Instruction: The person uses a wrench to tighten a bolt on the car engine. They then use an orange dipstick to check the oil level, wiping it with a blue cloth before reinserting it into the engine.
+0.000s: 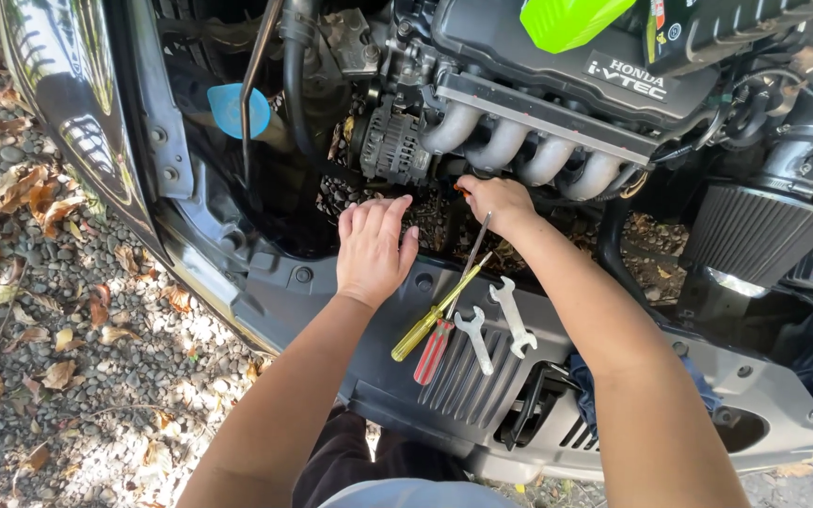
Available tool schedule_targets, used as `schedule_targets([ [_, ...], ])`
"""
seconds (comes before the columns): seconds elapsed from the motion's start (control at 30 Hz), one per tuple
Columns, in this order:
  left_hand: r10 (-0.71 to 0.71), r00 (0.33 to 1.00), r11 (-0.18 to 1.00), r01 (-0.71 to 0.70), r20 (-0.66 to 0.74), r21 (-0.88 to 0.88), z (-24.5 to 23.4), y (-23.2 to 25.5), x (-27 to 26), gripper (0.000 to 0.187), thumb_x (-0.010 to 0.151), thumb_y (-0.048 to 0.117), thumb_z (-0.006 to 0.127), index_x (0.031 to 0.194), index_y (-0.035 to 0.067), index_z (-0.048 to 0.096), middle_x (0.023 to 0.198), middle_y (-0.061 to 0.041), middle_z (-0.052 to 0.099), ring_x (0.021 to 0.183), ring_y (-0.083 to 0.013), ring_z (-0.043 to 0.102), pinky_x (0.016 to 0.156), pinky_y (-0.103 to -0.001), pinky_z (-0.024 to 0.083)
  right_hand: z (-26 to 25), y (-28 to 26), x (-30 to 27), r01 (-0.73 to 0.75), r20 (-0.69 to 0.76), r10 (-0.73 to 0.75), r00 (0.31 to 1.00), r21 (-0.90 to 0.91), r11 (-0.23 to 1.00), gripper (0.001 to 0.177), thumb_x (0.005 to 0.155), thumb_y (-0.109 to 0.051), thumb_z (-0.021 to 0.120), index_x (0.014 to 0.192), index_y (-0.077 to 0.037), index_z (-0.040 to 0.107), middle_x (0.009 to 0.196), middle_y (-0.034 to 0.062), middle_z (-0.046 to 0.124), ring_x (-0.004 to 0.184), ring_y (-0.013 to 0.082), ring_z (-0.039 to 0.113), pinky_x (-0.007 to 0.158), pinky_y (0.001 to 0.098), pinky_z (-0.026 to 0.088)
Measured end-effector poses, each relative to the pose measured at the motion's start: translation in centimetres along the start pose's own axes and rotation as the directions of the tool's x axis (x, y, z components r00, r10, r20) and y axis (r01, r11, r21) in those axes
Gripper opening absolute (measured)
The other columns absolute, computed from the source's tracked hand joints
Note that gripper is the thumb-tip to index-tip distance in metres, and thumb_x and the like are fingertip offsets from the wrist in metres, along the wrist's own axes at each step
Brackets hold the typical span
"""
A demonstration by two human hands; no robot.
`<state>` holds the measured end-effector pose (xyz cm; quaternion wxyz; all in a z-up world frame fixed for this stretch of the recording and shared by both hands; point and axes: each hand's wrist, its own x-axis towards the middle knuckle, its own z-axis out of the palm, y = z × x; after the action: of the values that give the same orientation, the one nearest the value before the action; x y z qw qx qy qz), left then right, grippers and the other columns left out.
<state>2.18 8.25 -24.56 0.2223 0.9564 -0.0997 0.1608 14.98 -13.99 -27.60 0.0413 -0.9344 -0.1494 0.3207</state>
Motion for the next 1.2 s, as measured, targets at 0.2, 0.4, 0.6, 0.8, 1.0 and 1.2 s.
schedule_targets([
  [0.2,-0.002,1.000,1.000,0.002,0.024,-0.005,-0.2,0.0,0.0,0.042,0.107,0.039,0.041,0.142,0.016,0.047,0.107,-0.004,0.049,0.108,-0.0235,0.047,0.112,-0.048,0.031,0.5,0.1,1.1,-0.014,0.031,0.016,0.999,-0.075,0.997,0.034,0.105,-0.033,0.049,0.130,-0.022,0.068,0.113,0.0173,0.077,0.111,0.0389,0.072,0.094,0.0474,0.056],
  [0.4,-0.006,0.999,1.000,0.007,0.040,-0.011,-0.5,0.1,0.1,0.042,0.108,0.040,0.040,0.141,0.016,0.047,0.107,-0.004,0.048,0.108,-0.0237,0.047,0.111,-0.048,0.030,0.0,-0.8,0.8,-0.032,-0.001,0.032,0.999,-0.054,0.998,0.041,0.103,-0.036,0.049,0.138,-0.018,0.059,0.117,0.0199,0.075,0.113,0.0408,0.070,0.095,0.0528,0.053],
  [0.6,-0.004,1.000,1.000,0.004,0.025,-0.006,0.0,-0.2,-0.1,0.044,0.107,0.041,0.041,0.142,0.017,0.047,0.107,-0.004,0.050,0.108,-0.0236,0.048,0.111,-0.048,0.031,0.4,-0.5,0.7,-0.101,-0.047,0.102,0.994,0.022,0.995,0.040,0.105,-0.033,0.044,0.137,-0.014,0.058,0.114,0.0210,0.076,0.110,0.0412,0.071,0.094,0.0519,0.053],
  [0.8,-0.001,1.000,1.000,0.001,0.024,0.014,0.6,-0.4,-0.1,0.041,0.106,0.039,0.042,0.140,0.017,0.048,0.105,-0.003,0.049,0.106,-0.0225,0.048,0.110,-0.047,0.033,-2.2,0.6,-5.3,-0.189,-0.004,0.199,0.980,0.295,0.937,0.053,0.106,-0.039,0.053,0.152,-0.012,0.047,0.129,0.0216,0.070,0.126,0.0403,0.062,0.103,0.0550,0.049],
  [1.0,0.020,0.998,1.000,-0.021,0.051,0.011,1.4,-0.8,-0.3,0.035,0.104,0.039,0.047,0.132,0.020,0.054,0.108,-0.003,0.055,0.113,-0.0241,0.053,0.107,-0.048,0.036,2.7,9.9,-18.3,-0.236,-0.280,0.387,0.879,0.451,0.861,0.043,0.104,-0.035,0.061,0.144,-0.021,0.057,0.125,0.0093,0.072,0.119,0.0302,0.066,0.104,0.0458,0.051],
  [1.2,0.044,0.998,0.996,-0.047,0.045,0.070,2.6,-1.2,-0.9,0.026,0.104,0.041,0.051,0.120,0.024,0.062,0.105,0.000,0.059,0.115,-0.0212,0.054,0.105,-0.046,0.038,4.2,13.4,-27.2,-0.303,-0.390,0.543,0.744,0.528,0.794,0.040,0.103,-0.032,0.066,0.139,-0.014,0.062,0.121,0.0109,0.073,0.116,0.0264,0.067,0.102,0.0421,0.053],
])
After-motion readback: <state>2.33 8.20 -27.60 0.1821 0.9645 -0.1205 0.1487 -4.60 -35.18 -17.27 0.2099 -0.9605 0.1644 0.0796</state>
